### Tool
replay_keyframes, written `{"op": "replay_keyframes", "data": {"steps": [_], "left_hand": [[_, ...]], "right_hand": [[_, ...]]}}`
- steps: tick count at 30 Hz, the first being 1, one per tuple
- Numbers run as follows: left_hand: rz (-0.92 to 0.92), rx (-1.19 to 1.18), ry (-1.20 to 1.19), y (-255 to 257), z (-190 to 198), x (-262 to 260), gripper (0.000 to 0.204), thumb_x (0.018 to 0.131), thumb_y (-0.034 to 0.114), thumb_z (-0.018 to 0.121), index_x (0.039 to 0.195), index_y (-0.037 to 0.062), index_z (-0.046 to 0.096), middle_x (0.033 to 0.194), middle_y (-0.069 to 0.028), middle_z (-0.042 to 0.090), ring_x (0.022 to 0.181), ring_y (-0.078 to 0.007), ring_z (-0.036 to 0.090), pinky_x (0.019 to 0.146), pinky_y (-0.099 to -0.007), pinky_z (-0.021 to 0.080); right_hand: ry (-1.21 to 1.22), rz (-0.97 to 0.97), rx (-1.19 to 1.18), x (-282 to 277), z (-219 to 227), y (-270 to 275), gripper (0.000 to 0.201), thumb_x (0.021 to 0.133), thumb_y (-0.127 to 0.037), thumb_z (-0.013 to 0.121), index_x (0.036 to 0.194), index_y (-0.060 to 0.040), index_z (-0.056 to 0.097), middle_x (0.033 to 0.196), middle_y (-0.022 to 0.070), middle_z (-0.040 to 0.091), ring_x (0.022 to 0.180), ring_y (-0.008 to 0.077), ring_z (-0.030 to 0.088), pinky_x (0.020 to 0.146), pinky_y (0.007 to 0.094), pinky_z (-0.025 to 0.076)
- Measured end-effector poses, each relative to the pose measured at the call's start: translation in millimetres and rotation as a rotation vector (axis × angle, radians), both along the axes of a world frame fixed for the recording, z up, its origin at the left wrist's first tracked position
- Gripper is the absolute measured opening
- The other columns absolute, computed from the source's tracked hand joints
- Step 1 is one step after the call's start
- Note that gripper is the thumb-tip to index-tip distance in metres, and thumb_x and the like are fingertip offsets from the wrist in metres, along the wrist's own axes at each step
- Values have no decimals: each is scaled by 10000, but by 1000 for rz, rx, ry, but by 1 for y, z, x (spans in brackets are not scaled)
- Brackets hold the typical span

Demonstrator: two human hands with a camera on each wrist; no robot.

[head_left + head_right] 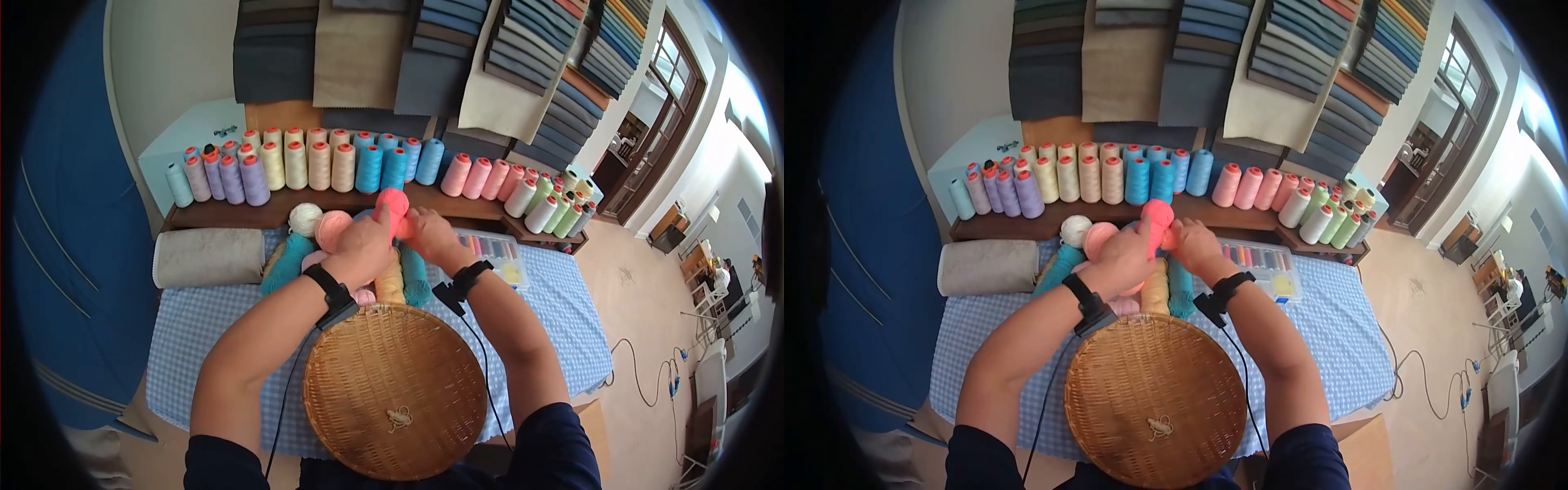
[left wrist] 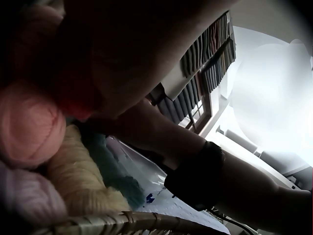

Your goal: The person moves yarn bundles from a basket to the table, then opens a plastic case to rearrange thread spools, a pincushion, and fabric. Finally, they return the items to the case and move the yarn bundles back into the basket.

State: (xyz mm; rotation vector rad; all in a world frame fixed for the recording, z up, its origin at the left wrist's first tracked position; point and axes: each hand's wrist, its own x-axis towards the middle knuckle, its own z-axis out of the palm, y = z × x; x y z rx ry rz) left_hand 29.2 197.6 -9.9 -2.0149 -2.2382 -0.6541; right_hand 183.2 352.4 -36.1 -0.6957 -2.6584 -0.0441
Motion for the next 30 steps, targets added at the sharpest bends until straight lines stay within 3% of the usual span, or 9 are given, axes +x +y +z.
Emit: {"op": "replay_keyframes", "data": {"steps": [2, 4, 6, 8, 10, 13, 17, 20, 30], "left_hand": [[-93, 229, -36, -14, 1, -4, 908, 848, 216, 766, 1598, -98, 362, 1046, -262, 726, 891, -426, 735, 762, -518, 605], [-117, 162, -43, -51, 29, -1, 896, 849, 195, 755, 1600, -92, 360, 1022, -264, 717, 853, -449, 727, 750, -538, 596], [-165, 68, -181, -104, 45, 4, 895, 867, 197, 739, 1635, -16, 332, 1111, -339, 701, 965, -503, 694, 840, -554, 576], [-230, -2, -193, -161, 61, 13, 862, 869, 192, 741, 1611, -25, 360, 1102, -328, 701, 955, -499, 702, 846, -564, 577], [-292, -46, -196, -204, 56, 18, 840, 868, 192, 746, 1589, -34, 378, 1086, -315, 700, 944, -497, 702, 837, -565, 579], [-360, -143, -161, -243, 37, 27, 723, 864, 187, 752, 1481, -47, 457, 1012, -282, 696, 887, -463, 709, 775, -546, 586], [-287, -386, 42, -257, 15, 46, 539, 856, 253, 789, 1261, -13, 554, 978, -252, 699, 857, -397, 735, 723, -500, 599], [-252, -372, 113, -251, 10, 59, 443, 863, 316, 795, 1098, 10, 577, 911, -219, 709, 797, -360, 745, 678, -479, 601], [-513, -358, -39, -249, -1, 76, 432, 936, 403, 761, 991, 10, 590, 673, -151, 665, 586, -355, 712, 542, -460, 578]], "right_hand": [[94, 46, -14, 16, 10, -6, 447, 846, -213, 837, 1216, -67, 633, 1209, 188, 689, 1153, 430, 655, 979, 518, 552], [169, 45, -72, 41, 35, -30, 415, 834, -148, 826, 1198, -64, 646, 1188, 190, 688, 1129, 441, 654, 958, 517, 548], [274, 147, 47, 70, 69, -76, 449, 803, -100, 835, 1212, -56, 657, 1215, 188, 694, 1129, 444, 661, 955, 512, 551], [343, 227, 151, 101, 86, -116, 538, 759, -105, 861, 1249, -32, 650, 1235, 180, 701, 1127, 446, 670, 945, 516, 564], [310, 396, 227, 135, 84, -147, 598, 697, -134, 886, 1231, -5, 652, 1237, 165, 705, 1114, 414, 687, 878, 502, 595], [98, 659, 234, 163, 72, -197, 451, 738, -177, 829, 1132, -12, 683, 1167, 119, 701, 1079, 312, 697, 759, 395, 612], [-167, 876, 206, 143, 54, -232, 232, 888, -225, 717, 1036, -47, 696, 1085, 73, 675, 986, 211, 680, 700, 307, 598], [-172, 922, 145, 127, 34, -236, 187, 930, -243, 697, 988, -67, 677, 1037, 58, 644, 933, 183, 660, 675, 294, 593], [-344, 970, -79, 126, 32, -238, 243, 957, -239, 673, 1090, -36, 684, 1036, 92, 609, 912, 240, 694, 693, 347, 631]]}}
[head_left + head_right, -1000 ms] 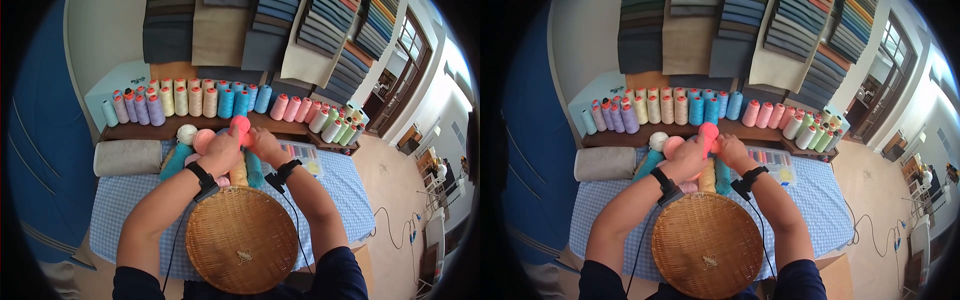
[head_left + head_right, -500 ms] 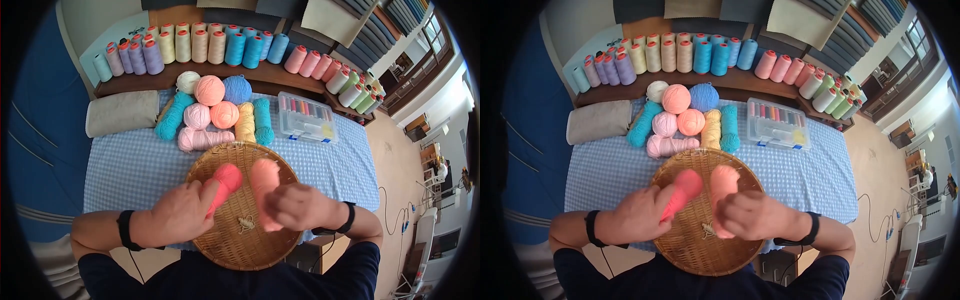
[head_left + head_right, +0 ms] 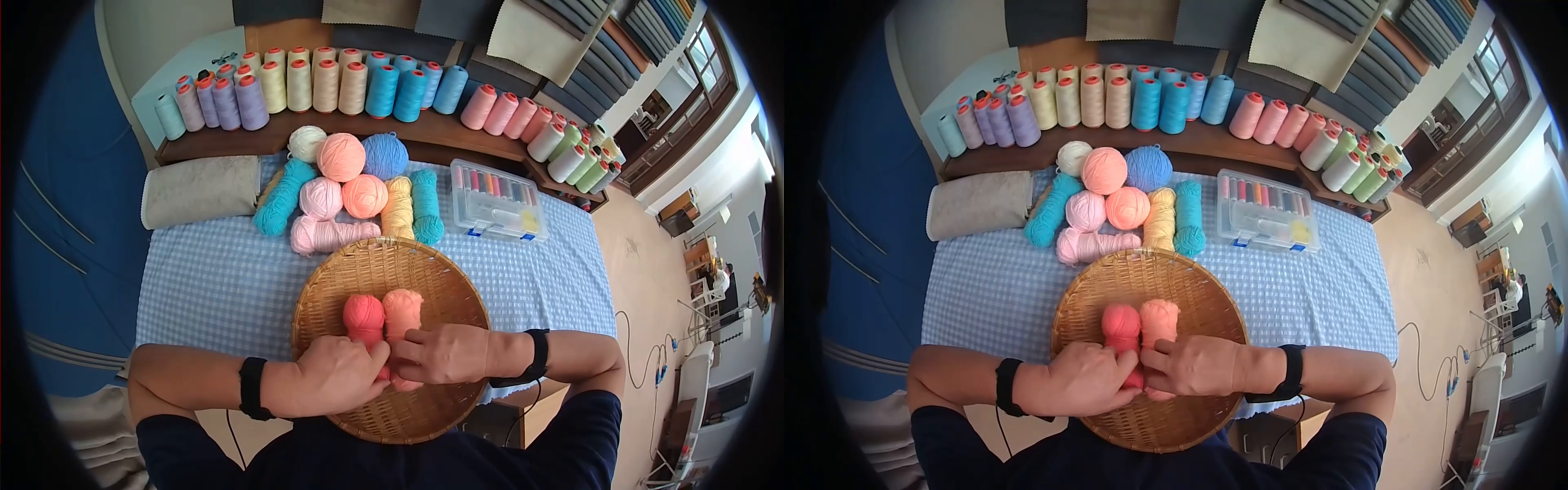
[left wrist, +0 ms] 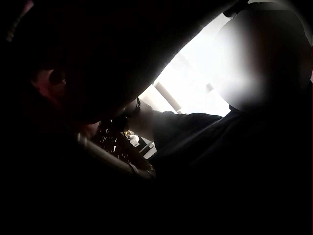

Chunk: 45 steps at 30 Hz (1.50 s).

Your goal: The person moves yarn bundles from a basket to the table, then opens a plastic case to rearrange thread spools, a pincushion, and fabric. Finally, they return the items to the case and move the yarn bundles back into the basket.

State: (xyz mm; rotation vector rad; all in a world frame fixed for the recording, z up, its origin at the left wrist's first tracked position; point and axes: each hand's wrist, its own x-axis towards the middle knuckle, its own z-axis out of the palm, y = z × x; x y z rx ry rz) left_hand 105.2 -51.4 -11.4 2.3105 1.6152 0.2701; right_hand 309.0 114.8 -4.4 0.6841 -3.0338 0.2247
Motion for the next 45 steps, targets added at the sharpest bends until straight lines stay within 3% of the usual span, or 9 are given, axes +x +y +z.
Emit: {"op": "replay_keyframes", "data": {"steps": [5, 8, 9, 13, 17, 21, 31, 40, 45], "left_hand": [[-72, 198, -32, 19, 20, -20, 302, 986, 328, 700, 897, 47, 631, 698, -126, 663, 605, -341, 709, 534, -468, 562], [144, 277, 257, 55, 19, -54, 140, 941, 200, 675, 950, 61, 680, 905, -109, 656, 825, -310, 695, 638, -438, 577], [308, 254, 225, 69, 26, -66, 187, 932, 192, 687, 1056, 52, 675, 994, -140, 659, 978, -344, 680, 787, -466, 585], [481, 571, 105, 146, 20, -134, 517, 888, 236, 767, 1328, 19, 605, 1176, -211, 652, 1130, -432, 632, 1000, -519, 531], [414, 611, 178, 204, 0, -163, 640, 858, 300, 813, 1388, 19, 592, 1202, -226, 666, 1162, -438, 635, 1022, -512, 532], [443, 468, 191, 227, -14, -166, 700, 823, 323, 840, 1409, 28, 596, 1185, -224, 678, 1184, -428, 637, 1034, -515, 528], [496, 482, 175, 223, -18, -161, 670, 811, 286, 851, 1383, 37, 604, 1211, -234, 648, 1187, -423, 634, 1021, -512, 537], [551, 574, -75, 191, 16, -136, 718, 804, 273, 864, 1408, 21, 568, 1266, -256, 644, 1203, -448, 631, 1030, -503, 539], [137, 480, -215, 82, 45, -79, 860, 748, 278, 920, 1478, 26, 541, 1303, -234, 635, 1162, -426, 662, 1009, -502, 570]], "right_hand": [[-43, -43, -166, 2, 6, 18, 217, 918, -163, 663, 1084, -31, 705, 1019, 104, 636, 956, 280, 716, 711, 394, 622], [103, -214, -95, -8, 19, 46, 219, 870, -139, 700, 1065, -41, 717, 1014, 129, 651, 980, 331, 709, 744, 433, 606], [105, -291, -36, -14, 26, 60, 254, 861, -143, 715, 1092, -39, 717, 1041, 141, 658, 1006, 350, 703, 773, 446, 604], [97, -537, -88, -62, 25, 111, 431, 899, -155, 777, 1279, 24, 681, 1227, 218, 655, 1151, 432, 647, 995, 498, 558], [257, -539, -43, -127, -8, 150, 482, 878, -212, 811, 1275, 26, 675, 1248, 199, 670, 1177, 409, 649, 1030, 479, 545], [64, -625, -2, -170, -22, 152, 601, 863, -243, 831, 1364, 22, 632, 1378, 208, 654, 1262, 395, 641, 1104, 459, 521], [49, -782, 54, -178, -38, 148, 651, 768, -254, 878, 1301, 18, 622, 1293, 195, 691, 1301, 371, 610, 1121, 431, 502], [329, -677, -97, -80, 42, 90, 667, 739, -263, 877, 1295, -21, 597, 1164, 222, 678, 1113, 428, 655, 963, 492, 572], [193, -601, -199, -27, 33, 71, 711, 744, -299, 890, 1319, -24, 576, 1127, 230, 673, 1037, 445, 679, 908, 509, 580]]}}
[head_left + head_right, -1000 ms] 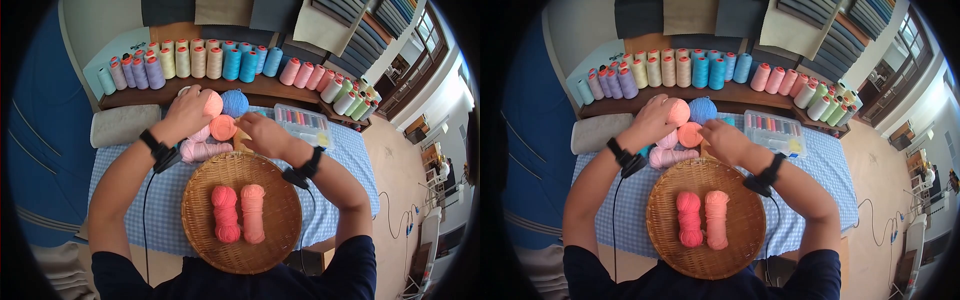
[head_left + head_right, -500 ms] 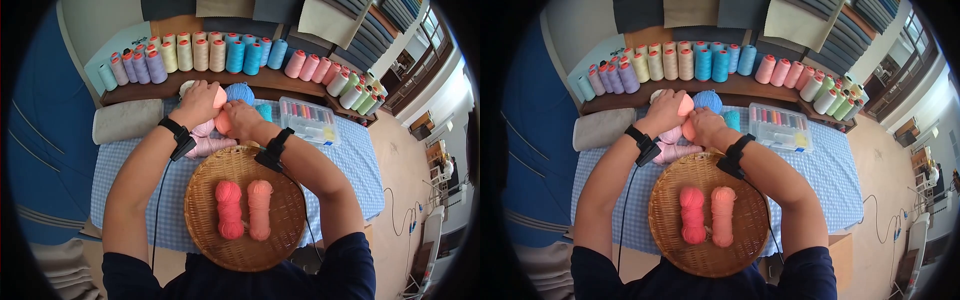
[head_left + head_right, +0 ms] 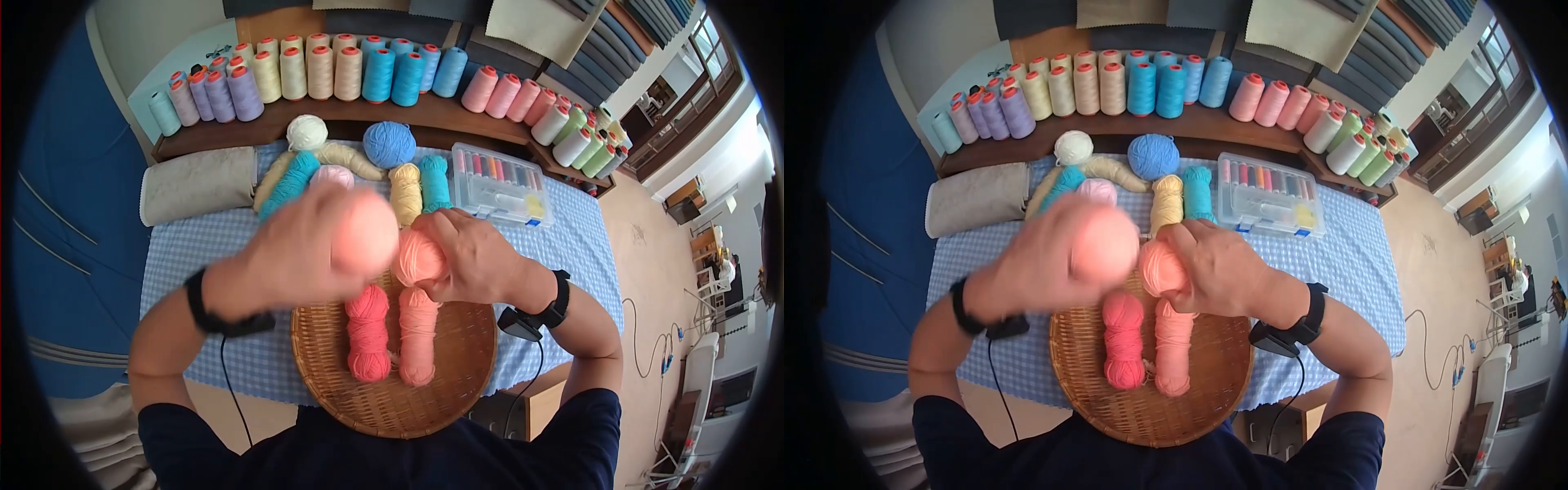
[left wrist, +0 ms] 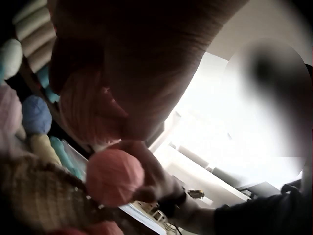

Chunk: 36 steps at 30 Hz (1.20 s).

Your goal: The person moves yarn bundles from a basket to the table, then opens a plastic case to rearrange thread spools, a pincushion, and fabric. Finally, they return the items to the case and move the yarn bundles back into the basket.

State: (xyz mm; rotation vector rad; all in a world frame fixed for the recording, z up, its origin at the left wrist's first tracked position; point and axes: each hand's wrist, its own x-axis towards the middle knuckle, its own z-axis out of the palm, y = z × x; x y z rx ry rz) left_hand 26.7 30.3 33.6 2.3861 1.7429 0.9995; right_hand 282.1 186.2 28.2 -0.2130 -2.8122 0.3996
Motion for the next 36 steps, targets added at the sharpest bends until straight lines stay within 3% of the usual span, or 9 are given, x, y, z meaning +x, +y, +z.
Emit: {"op": "replay_keyframes", "data": {"steps": [5, 8, 12, 17, 20, 24, 32, 34, 36], "left_hand": [[-511, -456, 1, -76, -18, 65, 818, 761, 296, 927, 1448, 68, 546, 1309, -184, 590, 1013, -379, 686, 878, -481, 603], [-598, -222, 79, -79, -40, 80, 755, 810, 343, 863, 1420, 17, 559, 1148, -183, 540, 962, -357, 678, 822, -485, 588], [-583, -279, 73, -66, -35, 69, 719, 810, 383, 852, 1366, 17, 581, 1110, -197, 551, 938, -366, 681, 832, -478, 585], [-664, -398, 180, -59, -25, 64, 615, 841, 394, 819, 1264, 1, 606, 983, -215, 607, 721, -331, 705, 667, -439, 599], [-577, -446, 221, -61, -16, 66, 570, 851, 394, 811, 1211, 2, 607, 963, -234, 644, 680, -338, 725, 627, -452, 602], [-385, -543, 280, -60, -28, 74, 636, 852, 440, 810, 1279, 15, 606, 998, -234, 640, 612, -364, 717, 581, -459, 599], [-452, -517, 245, -53, -34, 64, 647, 870, 429, 796, 1306, -7, 599, 916, -207, 690, 750, -386, 736, 708, -515, 578], [-476, -536, 220, -50, -34, 61, 653, 882, 438, 787, 1304, -22, 595, 891, -197, 707, 779, -383, 737, 726, -509, 565], [-399, -634, 289, -48, -36, 61, 723, 910, 475, 770, 1338, -76, 580, 853, -188, 729, 799, -378, 732, 753, -502, 546]], "right_hand": [[-31, 34, -70, -9, -25, -6, 761, 778, -322, 890, 1370, -1, 535, 1115, 247, 679, 1006, 466, 699, 899, 517, 585], [-80, 62, -88, -18, -32, -18, 797, 802, -318, 880, 1424, 11, 505, 1166, 275, 670, 1012, 468, 707, 900, 522, 590], [-87, 141, -249, -18, -42, -23, 794, 845, -313, 864, 1452, 24, 478, 1221, 306, 652, 1038, 495, 711, 907, 534, 597], [-140, 250, -406, -10, -58, -22, 734, 883, -342, 852, 1399, 33, 489, 1226, 315, 648, 1010, 504, 720, 883, 536, 610], [-298, 237, -362, -7, -56, -25, 758, 824, -289, 904, 1401, 12, 515, 1196, 259, 656, 1037, 477, 721, 879, 516, 603], [-444, 159, -280, -3, -54, -32, 883, 676, -491, 999, 1276, -4, 572, 1080, 220, 633, 844, 444, 733, 746, 501, 615], [-462, 118, -234, 5, -17, -33, 1090, 520, -667, 1022, 1274, -14, 584, 1110, 222, 665, 826, 448, 740, 758, 507, 625], [-516, 95, -218, 5, -1, -35, 574, 936, -432, 791, 1259, -15, 564, 1181, 265, 687, 891, 449, 755, 798, 519, 611], [-551, 7, -183, -1, -9, -36, 588, 954, -436, 770, 1301, -9, 564, 1184, 253, 698, 913, 445, 756, 809, 510, 611]]}}
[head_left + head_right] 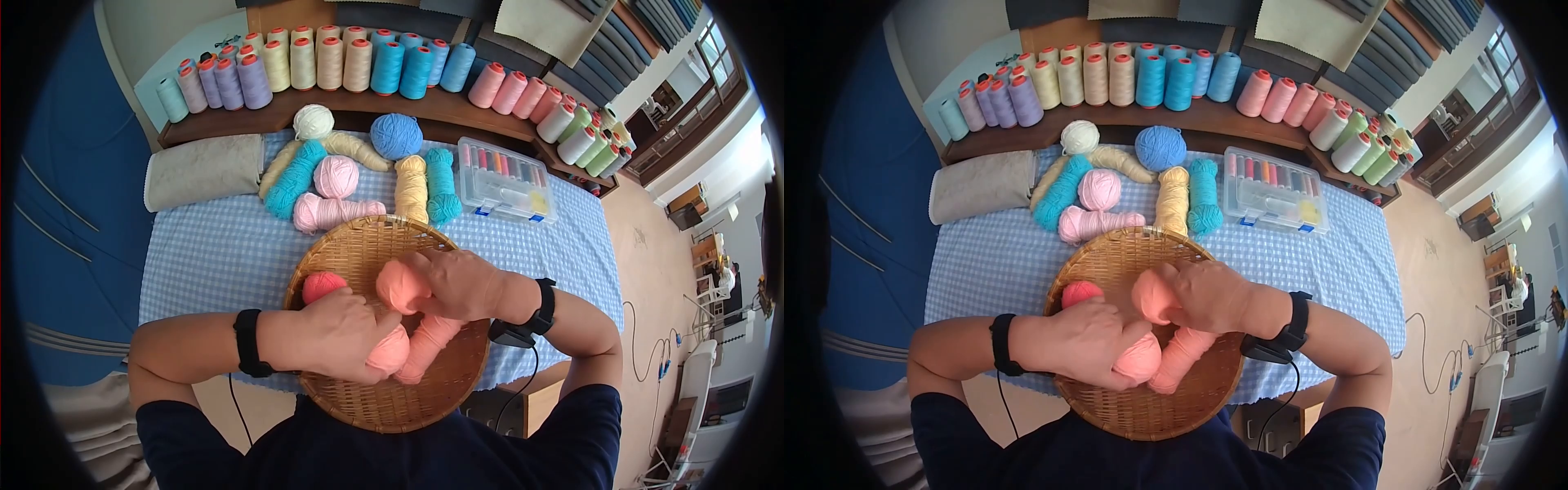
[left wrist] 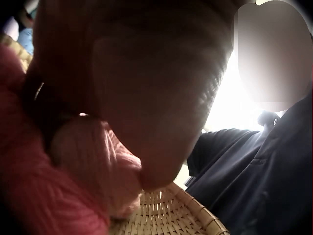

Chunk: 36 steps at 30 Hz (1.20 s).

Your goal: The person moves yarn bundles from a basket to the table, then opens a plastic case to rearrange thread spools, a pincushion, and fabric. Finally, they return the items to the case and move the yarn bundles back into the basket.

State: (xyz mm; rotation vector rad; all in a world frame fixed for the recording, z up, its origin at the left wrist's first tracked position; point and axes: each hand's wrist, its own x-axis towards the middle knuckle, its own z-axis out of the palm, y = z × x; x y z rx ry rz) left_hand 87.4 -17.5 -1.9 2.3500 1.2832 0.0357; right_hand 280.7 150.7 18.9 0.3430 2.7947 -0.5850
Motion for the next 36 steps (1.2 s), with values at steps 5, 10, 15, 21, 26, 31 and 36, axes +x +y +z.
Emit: {"op": "replay_keyframes", "data": {"steps": [5, 10, 15, 21, 26, 31, 36], "left_hand": [[80, 103, 83, -9, -7, 9, 859, 924, 515, 760, 1445, -126, 524, 867, -193, 744, 853, -374, 734, 827, -499, 537], [38, 42, 31, -11, -4, -6, 906, 903, 516, 785, 1536, -64, 494, 1026, -224, 750, 956, -384, 734, 967, -503, 522], [-13, 8, 40, -16, -17, -18, 991, 856, 397, 821, 1646, 16, 359, 1185, -218, 715, 1098, -371, 705, 1138, -557, 418], [-91, 17, -89, -15, -9, -32, 849, 864, 266, 767, 1602, 19, 426, 1040, -181, 708, 999, -380, 697, 1045, -550, 475], [104, -54, -36, 32, 33, -52, 581, 850, 177, 734, 1398, 21, 623, 1029, -183, 704, 968, -403, 676, 926, -504, 532], [426, 556, 56, 108, -12, -124, 515, 864, 188, 740, 1347, 33, 654, 1200, -215, 676, 1141, -413, 636, 988, -522, 529], [489, 378, 153, 147, -38, -145, 619, 846, 298, 801, 1374, 24, 631, 1239, -236, 675, 1214, -415, 628, 1037, -509, 525]], "right_hand": [[8, -49, 199, 1, -14, -3, 674, 994, -423, 722, 1476, 5, 524, 1156, 214, 725, 960, 429, 753, 836, 491, 609], [215, 130, 123, 9, -13, -1, 810, 956, -413, 771, 1572, 10, 459, 1237, 210, 697, 1103, 402, 725, 937, 474, 596], [157, 9, 215, 20, -12, -16, 864, 890, -439, 839, 1532, 18, 487, 1238, 206, 686, 1118, 389, 711, 958, 466, 589], [55, -103, 239, 29, -9, -34, 542, 876, -413, 850, 1174, -11, 641, 1107, 174, 688, 1049, 379, 717, 917, 464, 596], [165, -71, 199, 27, -9, -22, 350, 913, -294, 790, 1089, -21, 661, 1042, 172, 687, 1007, 381, 721, 862, 464, 606], [422, -13, 289, -14, 2, 10, 173, 904, -137, 710, 1015, -7, 683, 991, 185, 691, 952, 399, 721, 806, 466, 610], [426, -94, 291, -61, -20, 55, 376, 907, -154, 753, 1226, 31, 683, 1038, 227, 711, 1049, 443, 693, 947, 515, 570]]}}
